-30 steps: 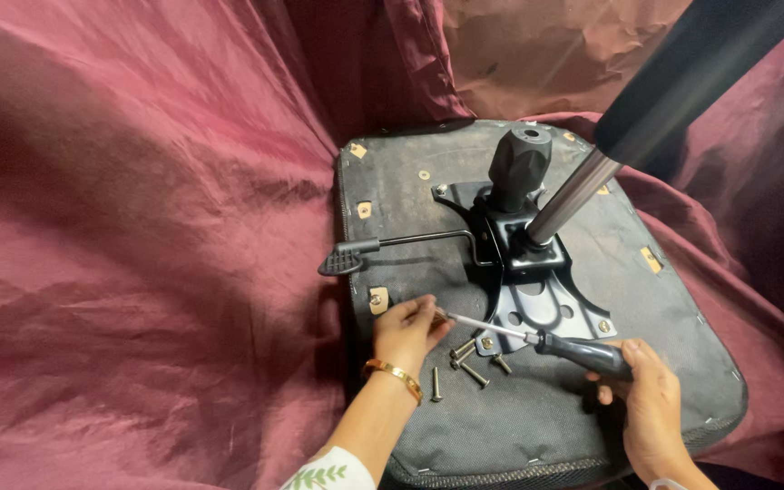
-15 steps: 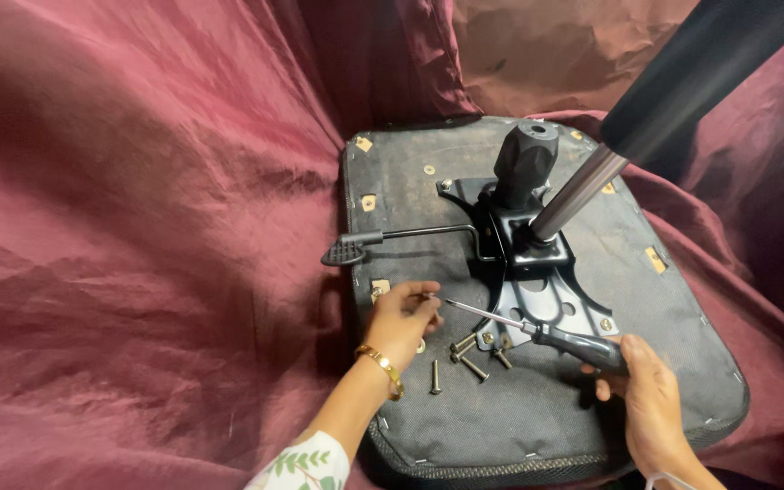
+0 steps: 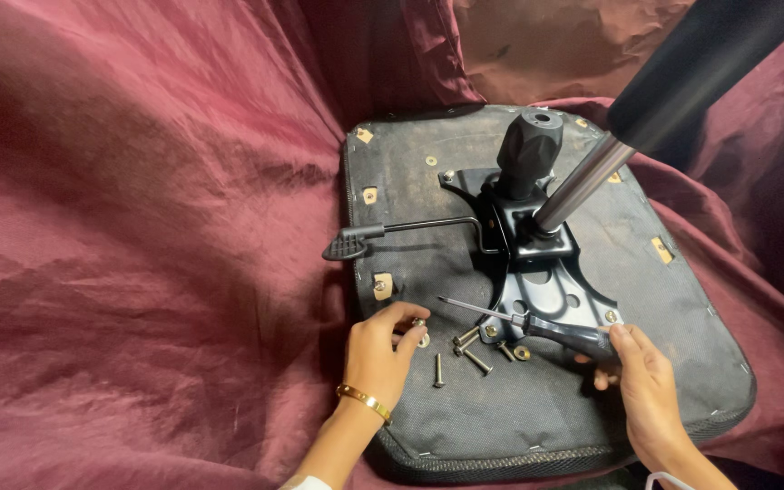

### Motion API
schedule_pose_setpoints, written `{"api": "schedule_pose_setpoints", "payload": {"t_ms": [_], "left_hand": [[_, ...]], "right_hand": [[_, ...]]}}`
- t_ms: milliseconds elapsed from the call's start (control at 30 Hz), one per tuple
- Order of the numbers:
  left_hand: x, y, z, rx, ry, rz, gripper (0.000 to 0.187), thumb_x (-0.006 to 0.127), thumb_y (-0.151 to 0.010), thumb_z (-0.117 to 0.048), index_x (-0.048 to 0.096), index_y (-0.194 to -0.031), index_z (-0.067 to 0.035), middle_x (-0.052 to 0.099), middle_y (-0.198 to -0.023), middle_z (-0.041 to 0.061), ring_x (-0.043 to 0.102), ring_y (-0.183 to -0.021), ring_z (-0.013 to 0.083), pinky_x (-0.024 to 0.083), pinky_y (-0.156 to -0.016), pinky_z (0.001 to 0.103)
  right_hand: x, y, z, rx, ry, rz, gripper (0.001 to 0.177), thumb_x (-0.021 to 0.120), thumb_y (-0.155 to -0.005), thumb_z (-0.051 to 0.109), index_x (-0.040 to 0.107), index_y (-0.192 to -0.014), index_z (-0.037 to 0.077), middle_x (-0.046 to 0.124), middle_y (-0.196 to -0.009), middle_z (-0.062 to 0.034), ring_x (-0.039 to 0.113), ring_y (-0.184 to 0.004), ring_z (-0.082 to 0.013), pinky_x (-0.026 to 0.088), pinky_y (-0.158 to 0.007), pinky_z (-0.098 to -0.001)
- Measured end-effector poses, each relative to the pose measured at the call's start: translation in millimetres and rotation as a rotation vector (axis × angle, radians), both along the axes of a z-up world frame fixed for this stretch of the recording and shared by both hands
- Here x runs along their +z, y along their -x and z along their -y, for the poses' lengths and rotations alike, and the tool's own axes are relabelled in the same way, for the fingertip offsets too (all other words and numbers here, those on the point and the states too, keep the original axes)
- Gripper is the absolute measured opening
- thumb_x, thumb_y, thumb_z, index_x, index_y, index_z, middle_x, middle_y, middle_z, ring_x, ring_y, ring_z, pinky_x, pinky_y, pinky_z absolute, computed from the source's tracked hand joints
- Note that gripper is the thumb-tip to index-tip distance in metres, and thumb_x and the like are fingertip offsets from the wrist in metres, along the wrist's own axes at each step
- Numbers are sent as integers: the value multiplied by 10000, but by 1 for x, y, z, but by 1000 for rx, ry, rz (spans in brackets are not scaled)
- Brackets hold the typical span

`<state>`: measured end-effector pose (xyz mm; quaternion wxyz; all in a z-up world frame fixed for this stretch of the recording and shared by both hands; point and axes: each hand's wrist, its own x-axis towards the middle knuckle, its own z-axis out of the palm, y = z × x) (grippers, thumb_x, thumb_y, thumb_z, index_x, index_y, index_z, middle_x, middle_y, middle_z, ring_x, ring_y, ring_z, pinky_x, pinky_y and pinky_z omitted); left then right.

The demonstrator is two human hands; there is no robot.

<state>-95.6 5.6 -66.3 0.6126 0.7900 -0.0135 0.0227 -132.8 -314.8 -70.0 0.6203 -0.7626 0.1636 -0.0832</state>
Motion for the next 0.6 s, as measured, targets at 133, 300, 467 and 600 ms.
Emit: {"api": "schedule_pose_setpoints", "payload": {"t_ms": [133,300,467,600], "left_hand": [[9,0,-4,-41,8,88,174,713,-868,-99,741,-1034,-57,787,-914,105,779,-752,209,607,-676,316],[13,8,-7,-60,-198,241,141,705,-877,-100,701,-1015,-69,746,-936,128,711,-811,306,561,-678,379],[12,16,-8,-157,-336,375,64,669,-918,-104,662,-979,-89,686,-885,105,680,-808,317,554,-665,412],[6,18,-11,-124,-400,527,92,620,-882,-59,639,-965,-93,667,-863,88,674,-830,309,558,-671,417]], "right_hand": [[4,0,-4,-12,-14,0,351,478,-1072,335,644,-1075,26,713,-804,-118,511,-585,-125,404,-615,-258],[3,1,-4,-38,-25,-6,343,480,-1073,329,645,-1095,30,708,-814,-115,507,-590,-121,400,-598,-255],[-3,-1,-1,-10,-37,29,322,480,-1085,311,637,-1066,31,706,-815,-110,501,-584,-113,415,-580,-246],[-3,0,0,29,22,53,344,467,-1104,311,632,-1029,19,721,-831,-104,501,-589,-99,404,-591,-234]]}}
